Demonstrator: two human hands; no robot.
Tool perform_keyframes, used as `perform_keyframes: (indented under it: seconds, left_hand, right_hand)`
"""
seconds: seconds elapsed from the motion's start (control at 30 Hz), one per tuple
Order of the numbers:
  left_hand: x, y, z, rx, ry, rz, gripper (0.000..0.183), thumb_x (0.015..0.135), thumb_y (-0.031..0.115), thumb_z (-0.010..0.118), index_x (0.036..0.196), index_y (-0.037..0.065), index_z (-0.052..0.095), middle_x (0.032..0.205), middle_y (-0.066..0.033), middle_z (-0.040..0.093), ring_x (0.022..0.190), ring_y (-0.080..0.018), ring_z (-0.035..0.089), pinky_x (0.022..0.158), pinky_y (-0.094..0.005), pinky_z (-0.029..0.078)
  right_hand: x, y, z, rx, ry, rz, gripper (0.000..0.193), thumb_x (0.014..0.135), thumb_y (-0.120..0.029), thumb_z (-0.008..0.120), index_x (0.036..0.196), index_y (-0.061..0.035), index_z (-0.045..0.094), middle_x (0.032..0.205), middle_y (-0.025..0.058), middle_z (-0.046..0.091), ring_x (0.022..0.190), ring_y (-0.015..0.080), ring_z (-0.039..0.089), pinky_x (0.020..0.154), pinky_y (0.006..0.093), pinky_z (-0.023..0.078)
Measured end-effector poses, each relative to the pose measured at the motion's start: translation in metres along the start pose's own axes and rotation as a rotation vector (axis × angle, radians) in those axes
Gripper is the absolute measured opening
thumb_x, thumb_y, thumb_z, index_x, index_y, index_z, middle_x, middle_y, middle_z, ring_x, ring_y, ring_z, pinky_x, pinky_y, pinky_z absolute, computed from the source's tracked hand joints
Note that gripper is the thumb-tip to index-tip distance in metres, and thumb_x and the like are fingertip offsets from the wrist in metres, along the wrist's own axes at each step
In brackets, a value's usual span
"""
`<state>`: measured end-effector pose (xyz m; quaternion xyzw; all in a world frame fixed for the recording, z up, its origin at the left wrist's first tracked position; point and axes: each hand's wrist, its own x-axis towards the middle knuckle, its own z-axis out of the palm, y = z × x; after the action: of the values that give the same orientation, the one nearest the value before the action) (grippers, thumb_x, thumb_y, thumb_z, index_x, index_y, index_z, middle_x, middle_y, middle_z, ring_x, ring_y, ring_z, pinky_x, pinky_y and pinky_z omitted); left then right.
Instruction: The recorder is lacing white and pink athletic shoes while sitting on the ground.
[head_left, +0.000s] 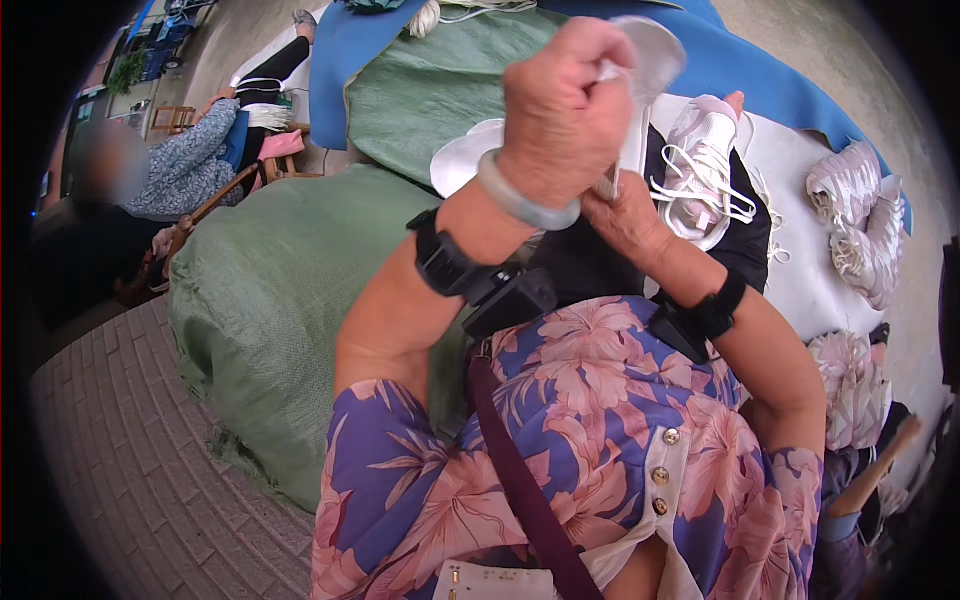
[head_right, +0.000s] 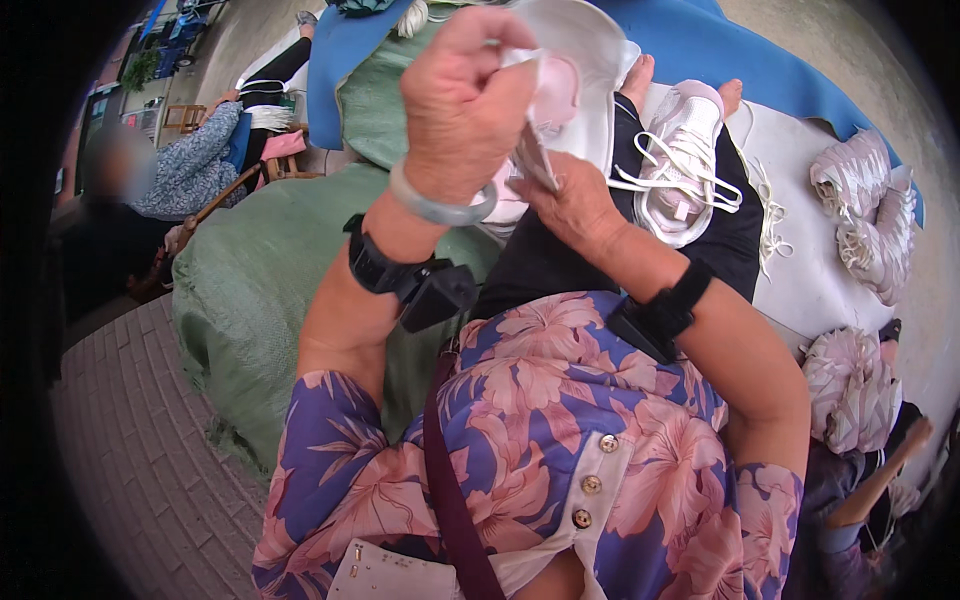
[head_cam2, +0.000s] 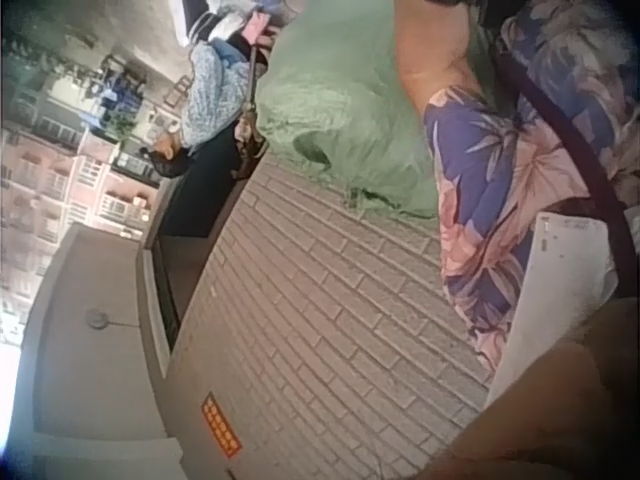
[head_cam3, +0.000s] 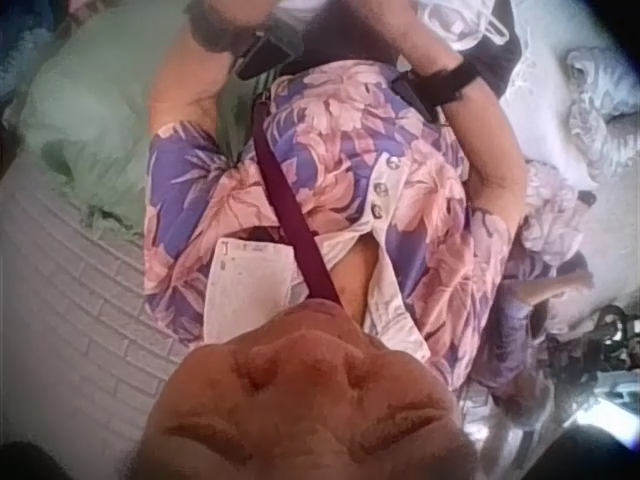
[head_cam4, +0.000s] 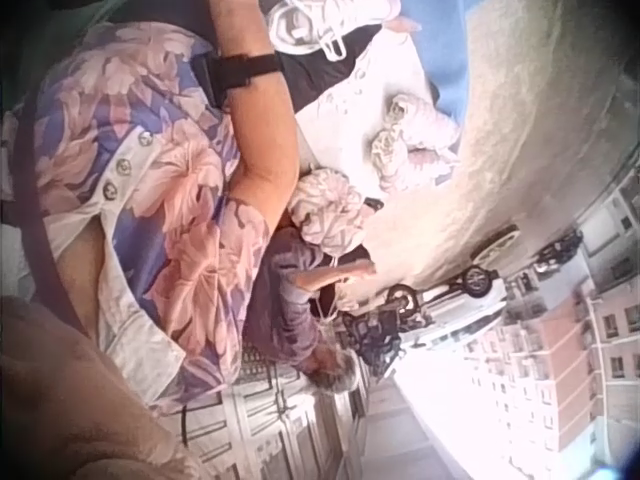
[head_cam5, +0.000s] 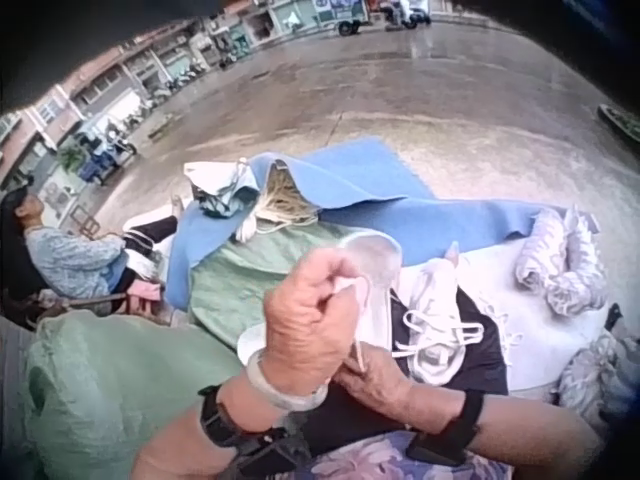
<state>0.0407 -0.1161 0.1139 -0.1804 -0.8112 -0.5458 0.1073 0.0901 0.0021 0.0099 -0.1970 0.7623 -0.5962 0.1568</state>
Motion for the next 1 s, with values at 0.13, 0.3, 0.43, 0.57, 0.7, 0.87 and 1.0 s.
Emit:
perform_keyframes:
  seconds: [0.13,0.3,0.43,0.57,0.7,0.87,1.0]
  left_hand:
    - [0.01,-0.01,0.003,-0.151,0.078,0.185,0.017,0.075,-0.004,0.051,0.091,0.002,0.049,0.065,-0.002,0.055,0.052,-0.0058,0.05,0.048,-0.0186,0.041]
    - [-0.046,-0.142,0.008,-0.098,-0.187,-0.457,0.036,0.074,-0.005,0.054,0.107,0.002,0.046,0.087,-0.0078,0.057,0.071,-0.0115,0.053,0.059,-0.0238,0.047]
    - [-0.102,-0.178,0.033,-0.32,-0.433,-0.858,0.047,0.068,-0.003,0.051,0.114,0.002,0.045,0.098,-0.011,0.057,0.09,-0.0183,0.054,0.075,-0.0285,0.045]
    - [-0.12,-0.19,0.029,-0.304,-0.45,-0.596,0.036,0.07,0.0,0.048,0.106,0.001,0.051,0.094,-0.0089,0.056,0.087,-0.0175,0.053,0.077,-0.0294,0.044]
    - [-0.127,-0.189,0.011,-0.231,-0.61,-0.708,0.012,0.071,0.002,0.051,0.083,0.002,0.053,0.075,-0.0035,0.054,0.066,-0.0111,0.051,0.059,-0.0251,0.042]
    - [-0.115,-0.155,0.01,-0.24,-0.36,-0.609,0.024,0.071,0.007,0.058,0.05,0.005,0.047,0.047,0.0043,0.041,0.045,-0.0037,0.038,0.042,-0.0207,0.031]
    - [-0.081,-0.083,0.004,0.034,-0.621,-0.241,0.028,0.07,0.011,0.06,0.051,0.002,0.043,0.044,-0.0035,0.037,0.041,-0.0083,0.034,0.04,-0.027,0.028]
  right_hand:
    - [0.007,0.016,-0.039,0.253,0.281,0.196,0.035,0.082,-0.019,0.061,0.111,-0.0029,0.051,0.096,0.004,0.059,0.083,0.0138,0.056,0.076,0.028,0.045]
    - [0.009,0.008,-0.082,0.632,0.35,0.315,0.055,0.078,-0.022,0.064,0.123,-0.0011,0.039,0.11,0.0088,0.054,0.097,0.0183,0.054,0.087,0.0323,0.043]
    - [0.002,0.015,-0.078,0.594,0.39,0.305,0.057,0.074,-0.029,0.068,0.115,0.0044,0.047,0.105,0.0112,0.057,0.093,0.0187,0.055,0.085,0.0315,0.043]
    - [-0.003,0.022,-0.08,0.674,0.333,0.339,0.054,0.074,-0.028,0.068,0.114,0.0027,0.049,0.103,0.0095,0.058,0.091,0.0175,0.056,0.083,0.0299,0.043]
    - [-0.008,0.024,-0.07,0.622,0.206,0.304,0.048,0.074,-0.027,0.069,0.112,-0.0034,0.054,0.105,0.0049,0.058,0.093,0.0148,0.054,0.084,0.0284,0.042]
    - [-0.023,0.029,-0.081,0.766,0.241,0.295,0.051,0.075,-0.022,0.069,0.117,-0.0022,0.049,0.108,0.0067,0.057,0.097,0.0162,0.053,0.087,0.0295,0.041]
    - [-0.053,0.028,-0.098,0.902,0.24,0.334,0.053,0.075,-0.015,0.067,0.12,0.001,0.043,0.108,0.0081,0.056,0.098,0.0184,0.054,0.089,0.0319,0.041]
